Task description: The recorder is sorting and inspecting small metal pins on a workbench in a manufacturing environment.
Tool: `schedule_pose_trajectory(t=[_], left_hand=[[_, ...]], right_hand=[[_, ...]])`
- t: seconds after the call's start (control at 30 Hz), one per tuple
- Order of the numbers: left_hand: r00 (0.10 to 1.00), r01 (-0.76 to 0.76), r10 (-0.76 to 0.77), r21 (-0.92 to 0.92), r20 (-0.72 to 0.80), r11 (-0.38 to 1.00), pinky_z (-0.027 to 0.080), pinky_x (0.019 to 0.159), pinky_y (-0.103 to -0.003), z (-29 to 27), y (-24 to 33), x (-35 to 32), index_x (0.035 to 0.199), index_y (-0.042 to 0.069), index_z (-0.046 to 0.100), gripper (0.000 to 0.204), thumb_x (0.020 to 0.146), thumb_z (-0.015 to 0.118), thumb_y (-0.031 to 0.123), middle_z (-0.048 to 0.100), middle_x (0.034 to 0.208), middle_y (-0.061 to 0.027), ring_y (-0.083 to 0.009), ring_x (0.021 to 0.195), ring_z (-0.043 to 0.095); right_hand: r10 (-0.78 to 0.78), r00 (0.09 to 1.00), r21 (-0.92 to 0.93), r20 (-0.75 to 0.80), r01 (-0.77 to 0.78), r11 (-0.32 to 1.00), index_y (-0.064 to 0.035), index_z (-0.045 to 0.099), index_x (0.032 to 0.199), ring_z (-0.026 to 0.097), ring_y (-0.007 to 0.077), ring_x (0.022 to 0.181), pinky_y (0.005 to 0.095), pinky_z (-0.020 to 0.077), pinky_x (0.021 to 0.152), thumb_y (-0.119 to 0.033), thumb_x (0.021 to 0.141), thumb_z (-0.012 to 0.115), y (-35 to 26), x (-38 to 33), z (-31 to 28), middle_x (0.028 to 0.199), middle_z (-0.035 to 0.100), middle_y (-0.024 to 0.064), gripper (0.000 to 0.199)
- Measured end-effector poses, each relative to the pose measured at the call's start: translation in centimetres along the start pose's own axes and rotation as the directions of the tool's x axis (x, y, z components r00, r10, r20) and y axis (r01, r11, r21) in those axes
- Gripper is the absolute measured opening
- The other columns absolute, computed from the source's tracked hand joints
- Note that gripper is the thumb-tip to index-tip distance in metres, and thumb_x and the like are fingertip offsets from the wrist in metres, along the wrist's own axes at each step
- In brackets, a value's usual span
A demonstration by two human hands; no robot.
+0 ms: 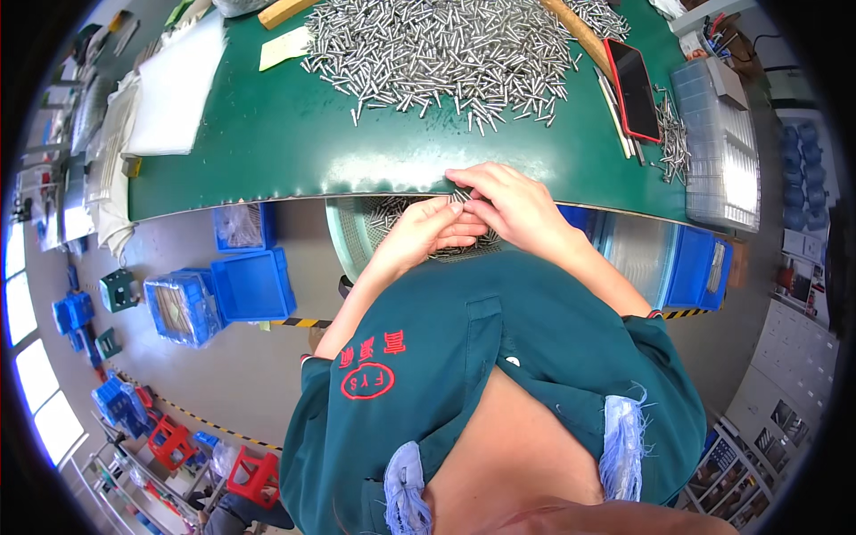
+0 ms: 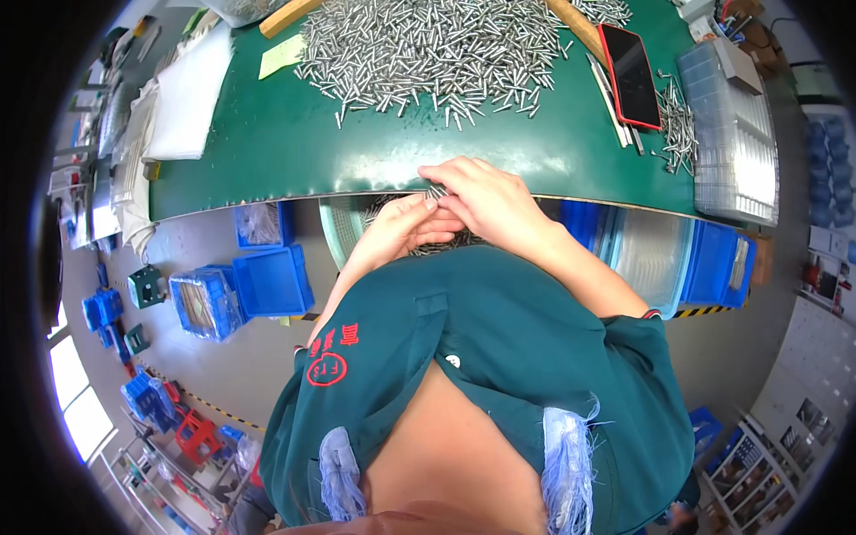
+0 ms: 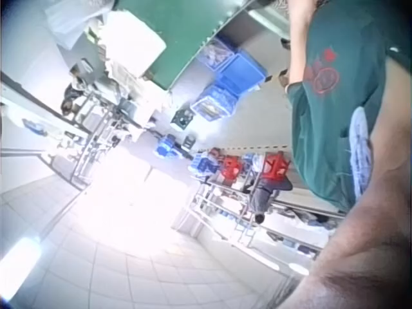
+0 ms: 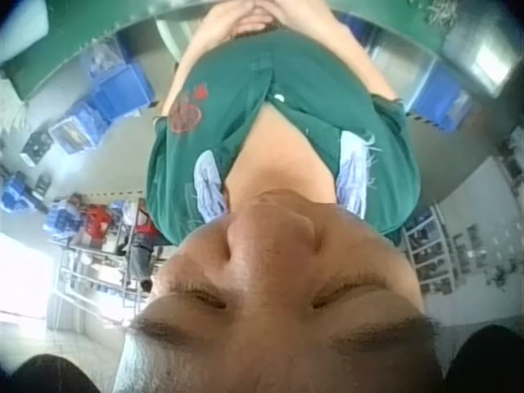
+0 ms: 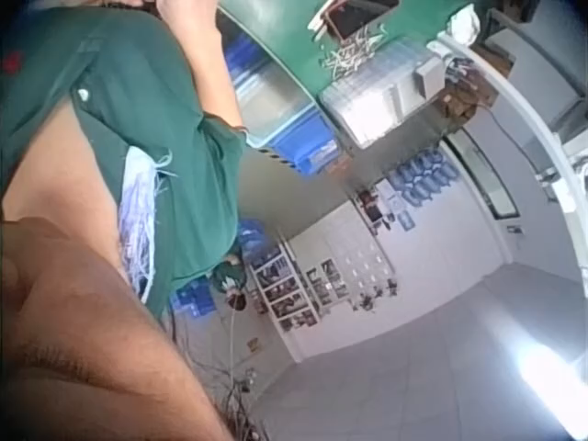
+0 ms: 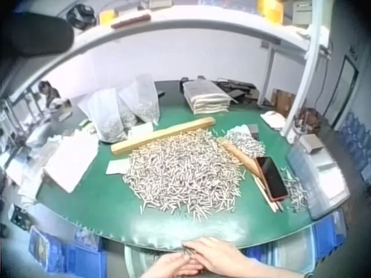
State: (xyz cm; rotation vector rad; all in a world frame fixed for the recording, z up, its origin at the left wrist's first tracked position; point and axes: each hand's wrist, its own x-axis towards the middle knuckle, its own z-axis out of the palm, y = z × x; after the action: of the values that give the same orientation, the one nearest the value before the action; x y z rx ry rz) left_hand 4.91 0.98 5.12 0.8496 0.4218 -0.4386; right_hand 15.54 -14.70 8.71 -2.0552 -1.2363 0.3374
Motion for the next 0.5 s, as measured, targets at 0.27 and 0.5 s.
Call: schedule_pose_trajectory(t=[0.27,0.5], left_hand=[[0.984,-0.178,0.162,0.384,0.075,0.906,0.052,0.084,-0.030,1.4,3.3,-1.7,0.122,-0.004,0.053,0.035,0.100,0.042,0.020,0.065,0.105,-0.0137,-0.0213,0.097,0.065],[0.986,-0.166,0.158,0.401,0.051,0.901,0.052,0.083,-0.030,2.0,4.1,-2.4,0.118,-0.004,0.057,0.033,0.100,0.044,0.020,0.066,0.101,-0.0133,-0.0204,0.094,0.066]], right_hand=[[0.153,0.979,0.537,0.133,-0.201,0.819,-0.0098,0.053,0.130,0.052,0.0063,0.083,0.0190,0.0433,0.067,-0.005,0.086,0.061,-0.4,0.4,-1.2,0.103,0.060,0.0003,0.045],[0.167,0.967,0.724,0.190,-0.253,0.642,-0.0050,0.052,0.130,0.050,0.0035,0.084,0.0170,0.0404,0.068,-0.006,0.086,0.061,-0.7,0.6,-1.5,0.102,0.059,-0.0009,0.044]])
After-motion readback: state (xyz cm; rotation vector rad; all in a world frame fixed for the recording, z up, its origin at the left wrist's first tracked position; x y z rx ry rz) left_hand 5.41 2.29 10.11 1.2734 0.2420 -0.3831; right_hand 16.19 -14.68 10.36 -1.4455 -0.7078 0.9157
